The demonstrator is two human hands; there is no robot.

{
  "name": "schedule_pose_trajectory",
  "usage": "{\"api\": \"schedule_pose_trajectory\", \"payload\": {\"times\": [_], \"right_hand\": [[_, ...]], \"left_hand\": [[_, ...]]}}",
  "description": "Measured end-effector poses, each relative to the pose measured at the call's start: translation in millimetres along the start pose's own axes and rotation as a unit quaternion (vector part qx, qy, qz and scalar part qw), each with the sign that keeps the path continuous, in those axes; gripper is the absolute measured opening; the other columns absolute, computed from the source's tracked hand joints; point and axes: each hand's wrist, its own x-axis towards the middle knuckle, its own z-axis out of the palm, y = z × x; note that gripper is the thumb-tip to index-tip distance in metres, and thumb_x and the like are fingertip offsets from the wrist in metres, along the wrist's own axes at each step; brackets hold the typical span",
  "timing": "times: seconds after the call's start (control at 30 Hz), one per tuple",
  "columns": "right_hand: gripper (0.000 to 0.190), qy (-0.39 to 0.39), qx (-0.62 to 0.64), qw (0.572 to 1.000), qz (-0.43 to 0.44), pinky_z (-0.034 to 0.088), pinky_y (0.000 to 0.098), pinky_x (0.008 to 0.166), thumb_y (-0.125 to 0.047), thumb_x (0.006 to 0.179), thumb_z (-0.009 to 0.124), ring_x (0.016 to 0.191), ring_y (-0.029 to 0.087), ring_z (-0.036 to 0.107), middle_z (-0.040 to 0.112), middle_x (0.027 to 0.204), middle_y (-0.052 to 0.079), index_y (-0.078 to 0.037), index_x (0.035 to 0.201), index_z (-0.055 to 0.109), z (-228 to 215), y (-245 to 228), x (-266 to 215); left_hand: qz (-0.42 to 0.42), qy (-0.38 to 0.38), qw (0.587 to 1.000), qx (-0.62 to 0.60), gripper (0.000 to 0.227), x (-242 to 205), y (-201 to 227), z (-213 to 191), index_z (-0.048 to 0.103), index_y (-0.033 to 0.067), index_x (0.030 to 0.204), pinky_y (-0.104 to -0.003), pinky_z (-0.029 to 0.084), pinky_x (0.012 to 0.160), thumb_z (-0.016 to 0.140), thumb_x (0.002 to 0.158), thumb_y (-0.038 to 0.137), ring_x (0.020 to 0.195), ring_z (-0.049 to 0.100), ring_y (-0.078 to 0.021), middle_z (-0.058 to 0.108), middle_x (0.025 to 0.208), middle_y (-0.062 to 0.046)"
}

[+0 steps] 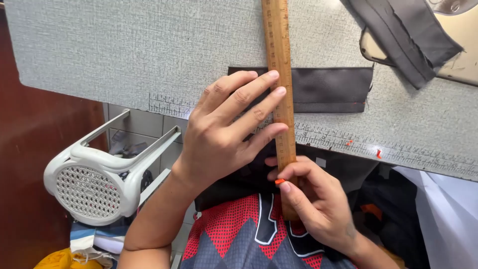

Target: The person cuts a small orange object with scissors and then uses a wooden ruler and a red marker to measure and mark a piece of dark fabric on a sewing table.

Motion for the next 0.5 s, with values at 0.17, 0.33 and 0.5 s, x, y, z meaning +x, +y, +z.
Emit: {"api": "schedule_pose_trajectory", "payload": {"times": [0.17, 0.33, 0.5], "right_hand": [[0.008, 0.098, -0.254, 0.960, -0.067, 0.053, 0.0312, 0.096, -0.005, 0.092, 0.066, 0.105, 0.024, 0.071, 0.072, 0.112, 0.018, -0.002, 0.098, 0.069, -22, -24, -5], [0.010, 0.193, -0.352, 0.912, -0.090, 0.053, 0.0316, 0.084, 0.010, 0.094, 0.075, 0.087, 0.025, 0.068, 0.072, 0.099, 0.020, 0.008, 0.102, 0.070, -29, -53, 19], [0.007, 0.109, -0.396, 0.897, -0.166, 0.052, 0.0288, 0.074, 0.013, 0.100, 0.077, 0.076, 0.019, 0.065, 0.074, 0.094, 0.017, 0.009, 0.098, 0.072, -23, -75, 64]], "left_hand": [[-0.002, -0.024, 1.000, -0.002, 0.033, 0, -3, -1, 0.072, 0.0083, 0.131, -0.044, 0.053, 0.105, 0.075, 0.107, 0.030, 0.121, 0.065, -0.0305, 0.065, 0.140, -0.008], [0.016, -0.012, 1.000, 0.015, 0.031, 1, -4, 0, 0.074, 0.0093, 0.130, -0.044, 0.053, 0.103, 0.071, 0.107, 0.031, 0.118, 0.066, -0.0312, 0.068, 0.137, -0.008], [0.014, -0.015, 1.000, 0.011, 0.031, 0, -5, 0, 0.074, 0.0093, 0.131, -0.045, 0.054, 0.102, 0.074, 0.107, 0.030, 0.118, 0.066, -0.0317, 0.067, 0.138, -0.008]]}}
